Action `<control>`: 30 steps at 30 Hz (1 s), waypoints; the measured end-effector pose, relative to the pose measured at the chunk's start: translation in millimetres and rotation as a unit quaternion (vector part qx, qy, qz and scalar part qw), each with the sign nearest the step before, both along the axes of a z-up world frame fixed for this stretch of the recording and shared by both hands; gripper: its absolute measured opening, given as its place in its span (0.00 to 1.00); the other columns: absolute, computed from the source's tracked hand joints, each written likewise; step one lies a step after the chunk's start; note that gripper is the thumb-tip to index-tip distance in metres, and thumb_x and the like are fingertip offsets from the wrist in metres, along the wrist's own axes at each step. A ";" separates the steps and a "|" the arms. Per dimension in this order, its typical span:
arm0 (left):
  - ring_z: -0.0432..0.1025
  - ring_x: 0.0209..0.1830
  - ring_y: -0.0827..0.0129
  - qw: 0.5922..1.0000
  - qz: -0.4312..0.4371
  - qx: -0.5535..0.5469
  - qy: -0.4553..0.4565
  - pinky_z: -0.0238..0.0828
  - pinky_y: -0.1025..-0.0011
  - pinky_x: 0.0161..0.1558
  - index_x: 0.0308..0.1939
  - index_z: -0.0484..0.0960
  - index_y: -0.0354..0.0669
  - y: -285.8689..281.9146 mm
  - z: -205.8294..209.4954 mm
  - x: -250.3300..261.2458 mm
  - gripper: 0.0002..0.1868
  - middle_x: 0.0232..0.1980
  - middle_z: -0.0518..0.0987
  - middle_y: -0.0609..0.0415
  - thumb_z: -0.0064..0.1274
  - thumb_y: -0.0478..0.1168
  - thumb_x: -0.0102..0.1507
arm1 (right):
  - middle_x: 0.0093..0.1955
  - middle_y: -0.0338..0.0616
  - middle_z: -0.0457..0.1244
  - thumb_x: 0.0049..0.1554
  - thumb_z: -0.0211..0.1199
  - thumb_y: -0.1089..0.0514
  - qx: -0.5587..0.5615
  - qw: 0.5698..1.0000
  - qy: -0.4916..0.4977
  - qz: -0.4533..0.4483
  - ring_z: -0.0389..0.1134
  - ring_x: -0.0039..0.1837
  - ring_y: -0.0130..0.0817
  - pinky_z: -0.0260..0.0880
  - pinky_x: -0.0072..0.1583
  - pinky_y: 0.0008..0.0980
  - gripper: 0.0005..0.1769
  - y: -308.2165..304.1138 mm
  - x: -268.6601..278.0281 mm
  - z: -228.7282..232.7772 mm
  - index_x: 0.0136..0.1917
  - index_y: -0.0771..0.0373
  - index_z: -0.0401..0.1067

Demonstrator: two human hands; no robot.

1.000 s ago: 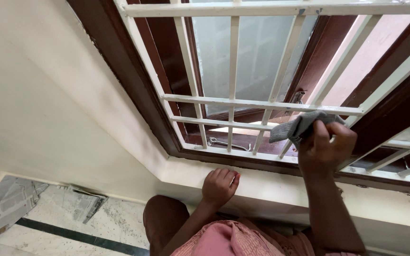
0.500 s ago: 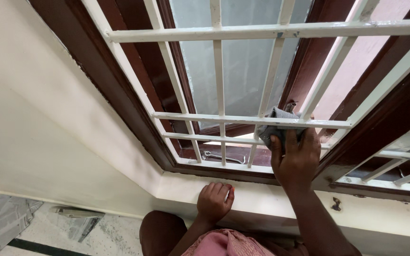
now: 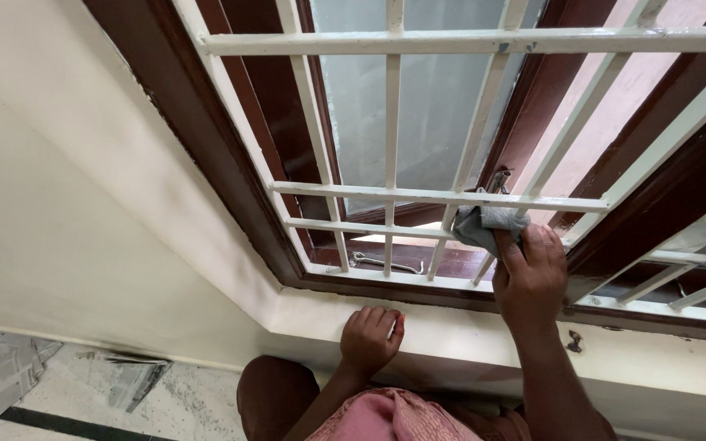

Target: The person wipes the wooden frame and white bars of a window using a cloth, reaching between the bars to clean the edges and the latch.

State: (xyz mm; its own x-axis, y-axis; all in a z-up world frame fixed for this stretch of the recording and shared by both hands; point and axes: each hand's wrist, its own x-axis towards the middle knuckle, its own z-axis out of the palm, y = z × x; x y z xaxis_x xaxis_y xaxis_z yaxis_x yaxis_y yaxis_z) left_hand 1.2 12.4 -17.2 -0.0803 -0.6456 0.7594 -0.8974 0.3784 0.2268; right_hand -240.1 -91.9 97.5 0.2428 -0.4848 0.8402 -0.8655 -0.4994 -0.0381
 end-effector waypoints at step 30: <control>0.72 0.34 0.61 1.000 -0.009 0.009 0.015 0.69 0.64 0.38 0.37 0.83 0.44 2.7 0.1 3.5 0.06 0.34 0.77 0.56 0.59 0.41 0.64 | 0.56 0.57 0.67 0.58 0.63 0.64 0.033 0.997 0.040 0.049 0.67 0.64 0.53 0.65 0.71 0.49 0.11 43.8 77.2 66.0 0.55 0.66 0.76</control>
State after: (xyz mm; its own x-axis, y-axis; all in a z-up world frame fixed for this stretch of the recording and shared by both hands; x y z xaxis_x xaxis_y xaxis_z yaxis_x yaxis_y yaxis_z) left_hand 4.8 15.1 -17.2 -0.0693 -0.6577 0.7501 -0.8831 0.3902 0.2605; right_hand -162.9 -48.1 163.5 0.3576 -0.5096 0.7826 -0.8141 -0.5807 -0.0061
